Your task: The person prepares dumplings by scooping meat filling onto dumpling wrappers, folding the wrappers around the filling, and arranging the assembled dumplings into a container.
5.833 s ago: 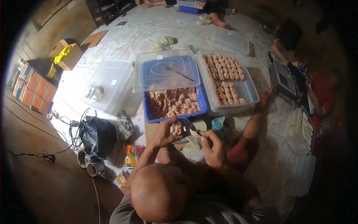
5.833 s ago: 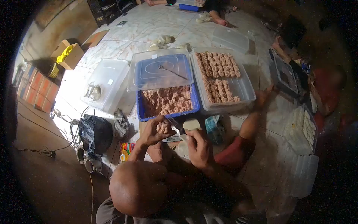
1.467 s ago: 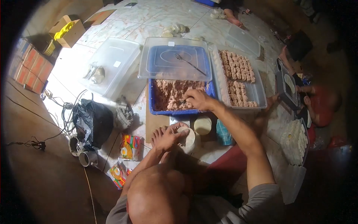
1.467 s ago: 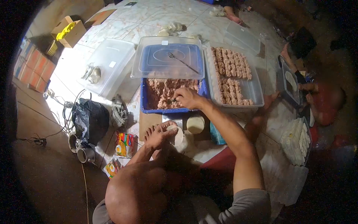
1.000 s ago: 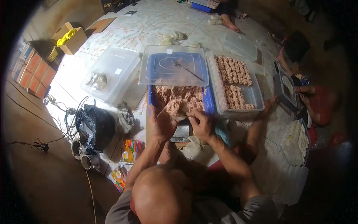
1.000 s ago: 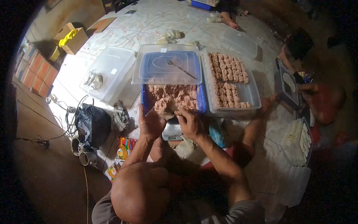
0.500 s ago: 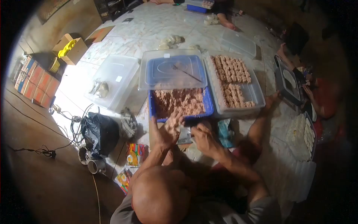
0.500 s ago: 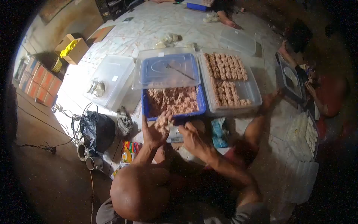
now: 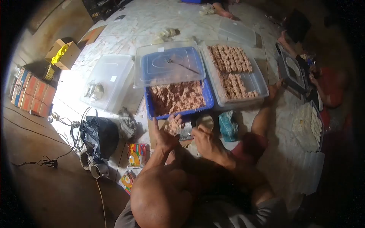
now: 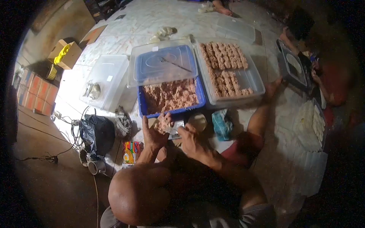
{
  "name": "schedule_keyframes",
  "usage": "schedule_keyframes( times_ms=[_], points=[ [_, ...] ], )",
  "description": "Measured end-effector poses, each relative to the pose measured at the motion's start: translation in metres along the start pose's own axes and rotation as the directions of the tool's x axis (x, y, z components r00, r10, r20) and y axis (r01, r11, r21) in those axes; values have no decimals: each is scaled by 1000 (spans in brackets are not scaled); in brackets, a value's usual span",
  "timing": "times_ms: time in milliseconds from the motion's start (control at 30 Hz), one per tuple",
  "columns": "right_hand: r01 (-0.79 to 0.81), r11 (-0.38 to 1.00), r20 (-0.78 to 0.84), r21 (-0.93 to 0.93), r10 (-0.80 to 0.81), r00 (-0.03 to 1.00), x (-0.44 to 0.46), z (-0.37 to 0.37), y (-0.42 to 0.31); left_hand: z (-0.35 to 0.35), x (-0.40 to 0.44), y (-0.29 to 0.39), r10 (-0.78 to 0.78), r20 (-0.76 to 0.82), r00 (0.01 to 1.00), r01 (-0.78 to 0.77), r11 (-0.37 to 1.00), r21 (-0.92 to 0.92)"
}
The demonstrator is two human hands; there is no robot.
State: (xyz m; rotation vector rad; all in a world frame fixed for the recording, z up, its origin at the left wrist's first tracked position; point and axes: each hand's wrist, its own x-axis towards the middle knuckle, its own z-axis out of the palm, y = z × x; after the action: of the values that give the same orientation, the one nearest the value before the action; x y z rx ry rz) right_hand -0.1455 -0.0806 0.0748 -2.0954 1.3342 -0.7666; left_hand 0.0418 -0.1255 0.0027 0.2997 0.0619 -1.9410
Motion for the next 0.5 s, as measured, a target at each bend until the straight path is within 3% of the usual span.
schedule_keyframes(
  times_ms=[67,133,167,267,300,333,400,467,500],
  points=[
    [58,998,13,9,-58,998,-4,4,9,-9,-11,-5,-44,59,997,46,999,-29],
    [142,989,119,27,-145,982,-7,7,32,4,-9,-2,-145,-135,980,145,989,-11],
    [112,992,140,-60,-103,985,-10,-2,39,7,-3,-1,-139,-122,983,139,990,-10],
    [96,994,106,-42,-92,990,-2,-14,38,1,-11,-5,-288,-115,951,286,958,-34],
    [127,989,133,-76,-116,984,1,-10,46,11,-16,-2,-368,9,930,368,929,-26],
    [129,988,129,-82,-117,985,-4,-11,51,11,-16,-5,-371,16,929,371,928,-23],
    [160,982,-29,-103,-164,986,-2,-20,53,7,-7,-7,-245,-119,962,244,970,-20],
    [68,995,-37,-79,-71,997,-2,-20,42,-8,-3,-5,-197,-190,962,214,974,75],
    [6,996,-111,91,4,994,-1,-5,47,-11,-2,-6,-233,-150,961,256,953,165]
  ],
)
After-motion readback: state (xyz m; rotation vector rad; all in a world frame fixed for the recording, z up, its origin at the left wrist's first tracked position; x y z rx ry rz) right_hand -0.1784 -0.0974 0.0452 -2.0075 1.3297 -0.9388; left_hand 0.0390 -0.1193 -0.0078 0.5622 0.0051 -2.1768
